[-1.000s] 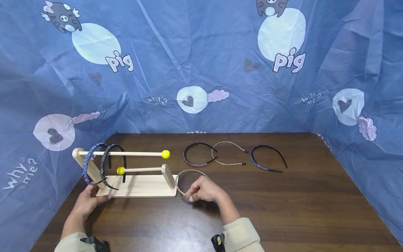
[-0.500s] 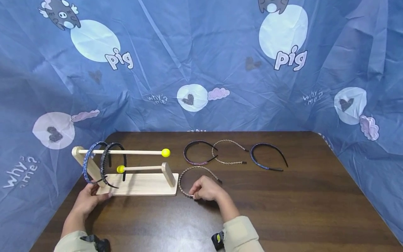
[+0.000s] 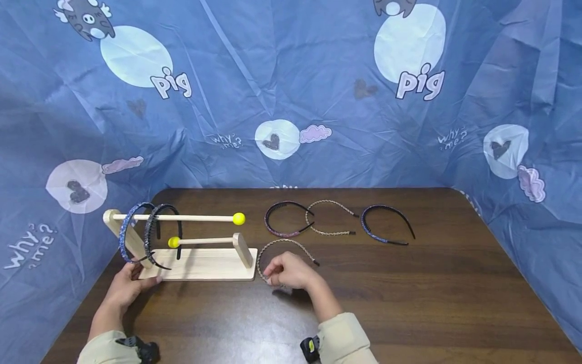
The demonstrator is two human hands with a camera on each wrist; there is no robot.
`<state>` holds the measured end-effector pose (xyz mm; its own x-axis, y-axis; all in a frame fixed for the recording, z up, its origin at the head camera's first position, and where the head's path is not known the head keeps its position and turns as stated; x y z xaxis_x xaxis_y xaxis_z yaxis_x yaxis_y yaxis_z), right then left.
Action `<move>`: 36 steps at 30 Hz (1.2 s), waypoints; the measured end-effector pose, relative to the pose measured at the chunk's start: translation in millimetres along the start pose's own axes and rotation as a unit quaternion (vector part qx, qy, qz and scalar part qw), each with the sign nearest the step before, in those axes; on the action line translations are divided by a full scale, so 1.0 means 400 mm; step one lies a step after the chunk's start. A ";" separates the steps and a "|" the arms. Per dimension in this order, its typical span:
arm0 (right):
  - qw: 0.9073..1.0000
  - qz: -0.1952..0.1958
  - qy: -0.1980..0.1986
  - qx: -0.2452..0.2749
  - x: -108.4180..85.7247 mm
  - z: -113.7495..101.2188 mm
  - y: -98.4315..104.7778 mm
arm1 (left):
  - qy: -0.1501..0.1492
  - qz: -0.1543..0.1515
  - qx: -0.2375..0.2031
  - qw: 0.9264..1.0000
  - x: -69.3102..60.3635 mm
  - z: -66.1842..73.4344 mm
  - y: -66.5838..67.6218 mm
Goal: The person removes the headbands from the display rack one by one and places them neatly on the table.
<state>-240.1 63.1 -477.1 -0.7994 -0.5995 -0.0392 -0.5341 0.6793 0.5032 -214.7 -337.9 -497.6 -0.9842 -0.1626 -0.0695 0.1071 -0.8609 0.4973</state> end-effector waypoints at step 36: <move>0.969 0.041 0.087 0.228 0.141 -0.281 -0.187 | 0.018 -0.019 0.001 1.000 0.006 0.004 0.004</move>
<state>-214.5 -69.2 -419.7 -0.8073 -0.5704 0.1515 -0.5678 0.8207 0.0638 -217.2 -339.0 -495.6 -0.9819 -0.1464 -0.1203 0.0686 -0.8664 0.4946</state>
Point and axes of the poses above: each hand's wrist, its own x-axis towards the middle knuckle, its own y-axis out of the back of the hand, z = x × y, the point moved 1 cm from there along x, towards the middle knuckle, and after that the axes turned 4 degrees about -y, right-handed, at the moved point
